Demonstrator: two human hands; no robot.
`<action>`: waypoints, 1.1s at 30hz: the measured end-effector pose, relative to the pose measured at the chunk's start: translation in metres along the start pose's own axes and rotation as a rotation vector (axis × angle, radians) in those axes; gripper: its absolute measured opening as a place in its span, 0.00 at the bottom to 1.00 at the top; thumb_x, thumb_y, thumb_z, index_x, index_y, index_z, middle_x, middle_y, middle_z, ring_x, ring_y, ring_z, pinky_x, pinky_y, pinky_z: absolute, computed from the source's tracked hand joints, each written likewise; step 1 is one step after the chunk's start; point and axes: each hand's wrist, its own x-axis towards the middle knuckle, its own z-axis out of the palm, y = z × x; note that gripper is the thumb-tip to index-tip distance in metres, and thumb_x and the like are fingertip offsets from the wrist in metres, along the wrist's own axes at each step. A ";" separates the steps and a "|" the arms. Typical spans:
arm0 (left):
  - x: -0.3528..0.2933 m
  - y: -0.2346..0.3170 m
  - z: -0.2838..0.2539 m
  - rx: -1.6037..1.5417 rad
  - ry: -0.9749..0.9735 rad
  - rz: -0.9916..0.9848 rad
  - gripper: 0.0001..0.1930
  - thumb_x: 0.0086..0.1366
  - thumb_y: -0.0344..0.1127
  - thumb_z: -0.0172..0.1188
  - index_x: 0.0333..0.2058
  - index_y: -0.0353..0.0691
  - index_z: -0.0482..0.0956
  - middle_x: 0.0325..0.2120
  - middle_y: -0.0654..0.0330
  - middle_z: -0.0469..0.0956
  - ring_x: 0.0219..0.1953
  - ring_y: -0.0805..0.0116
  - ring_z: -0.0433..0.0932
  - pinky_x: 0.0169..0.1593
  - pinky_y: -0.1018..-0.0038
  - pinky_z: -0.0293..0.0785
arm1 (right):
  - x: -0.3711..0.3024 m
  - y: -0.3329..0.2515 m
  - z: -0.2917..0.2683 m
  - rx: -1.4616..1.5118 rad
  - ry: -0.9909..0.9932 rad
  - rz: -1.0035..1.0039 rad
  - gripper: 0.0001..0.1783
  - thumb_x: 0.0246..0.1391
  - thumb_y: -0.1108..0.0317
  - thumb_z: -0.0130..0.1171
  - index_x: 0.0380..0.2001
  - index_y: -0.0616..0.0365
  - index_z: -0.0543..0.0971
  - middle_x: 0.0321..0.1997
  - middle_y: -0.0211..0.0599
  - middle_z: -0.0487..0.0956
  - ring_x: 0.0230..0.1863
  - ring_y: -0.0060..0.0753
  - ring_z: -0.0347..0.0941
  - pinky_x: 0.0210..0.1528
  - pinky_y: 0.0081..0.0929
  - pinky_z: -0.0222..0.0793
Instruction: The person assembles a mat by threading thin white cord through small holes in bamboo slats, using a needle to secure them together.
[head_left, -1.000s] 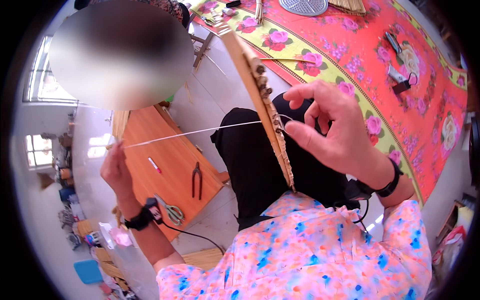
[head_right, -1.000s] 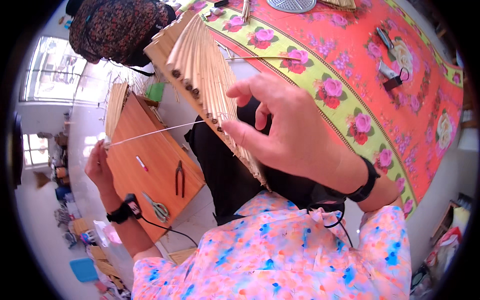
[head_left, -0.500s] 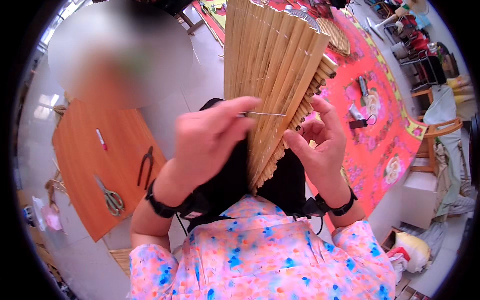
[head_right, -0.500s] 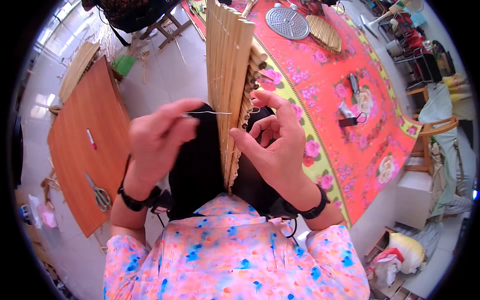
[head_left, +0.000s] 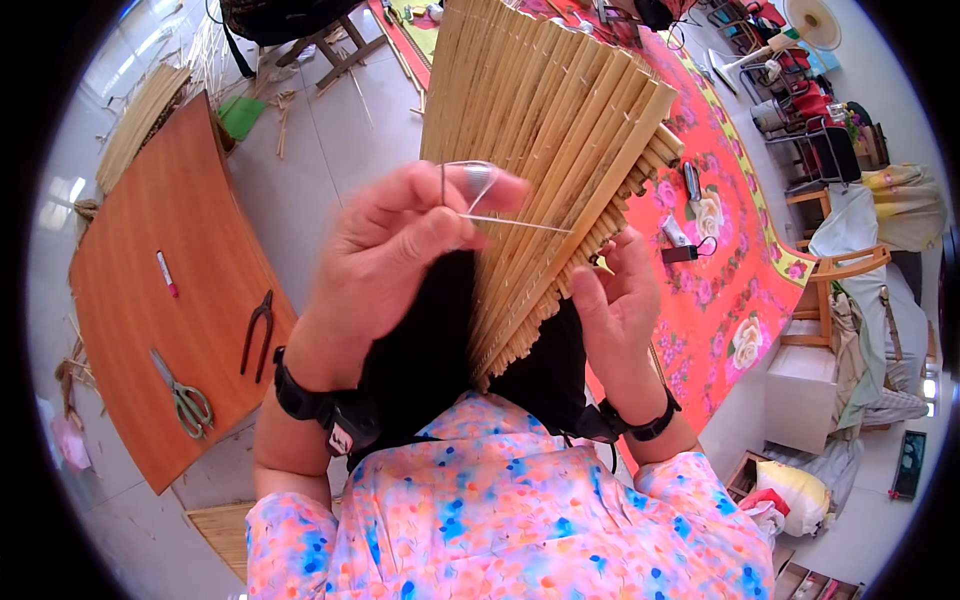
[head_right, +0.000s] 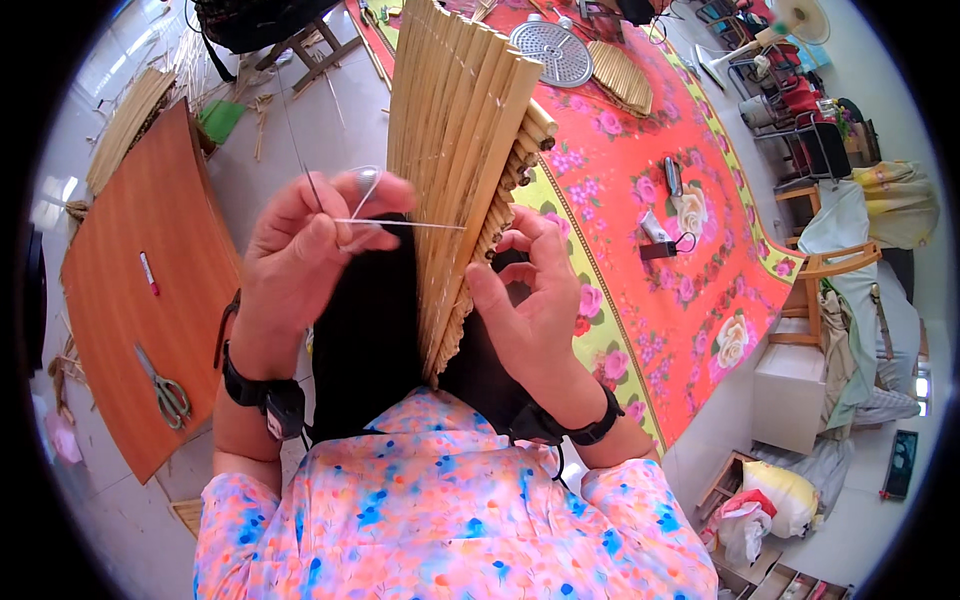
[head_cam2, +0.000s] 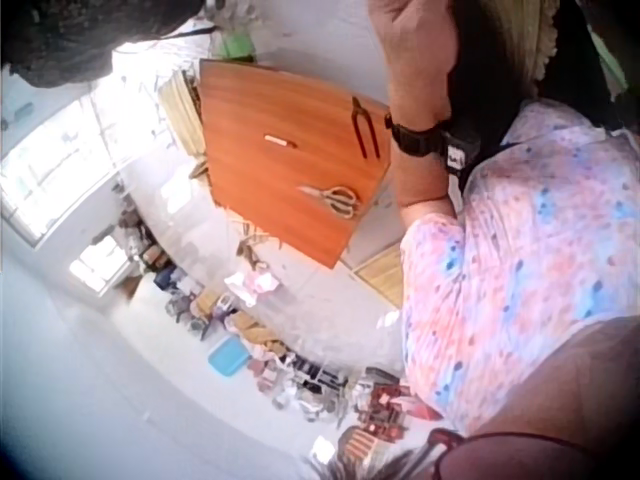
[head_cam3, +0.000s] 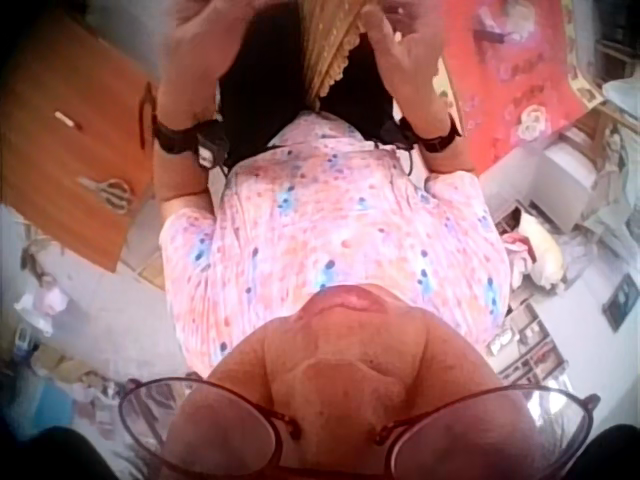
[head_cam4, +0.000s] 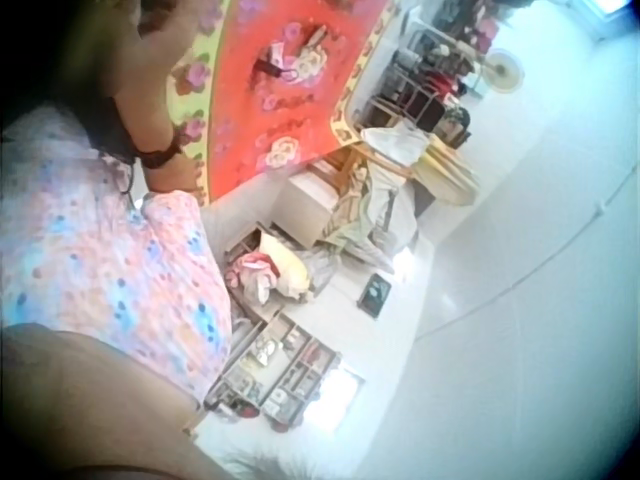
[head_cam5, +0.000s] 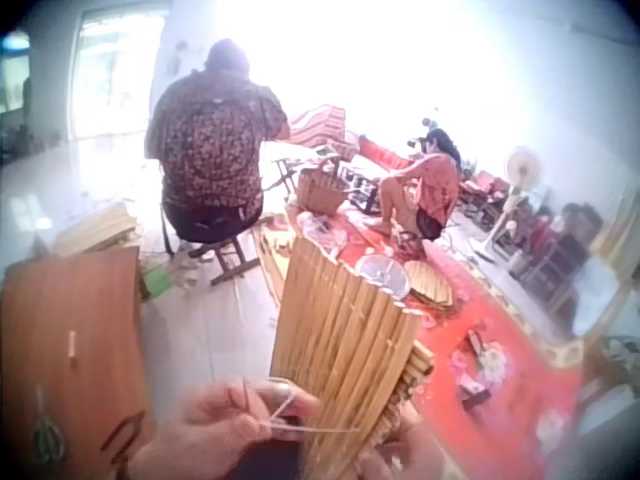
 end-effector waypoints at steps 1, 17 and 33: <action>0.002 0.000 0.008 -0.112 -0.032 -0.042 0.10 0.72 0.37 0.50 0.32 0.38 0.70 0.37 0.51 0.77 0.40 0.64 0.77 0.39 0.71 0.74 | -0.001 -0.001 0.003 -0.071 0.011 -0.043 0.33 0.44 0.65 0.71 0.52 0.64 0.69 0.47 0.36 0.72 0.41 0.23 0.71 0.33 0.18 0.71; 0.033 0.022 0.014 0.275 -0.222 -0.021 0.11 0.68 0.29 0.50 0.26 0.39 0.61 0.21 0.65 0.64 0.23 0.76 0.62 0.28 0.79 0.61 | 0.005 -0.024 0.030 -0.568 0.222 -0.277 0.20 0.43 0.67 0.70 0.22 0.59 0.65 0.17 0.35 0.64 0.13 0.28 0.61 0.15 0.26 0.57; 0.022 0.040 -0.009 0.166 -0.103 0.146 0.14 0.71 0.43 0.52 0.27 0.43 0.66 0.16 0.68 0.62 0.18 0.76 0.59 0.22 0.80 0.59 | -0.007 0.000 0.074 0.116 0.123 -0.388 0.33 0.34 0.69 0.71 0.49 0.60 0.73 0.45 0.45 0.72 0.41 0.43 0.74 0.39 0.31 0.74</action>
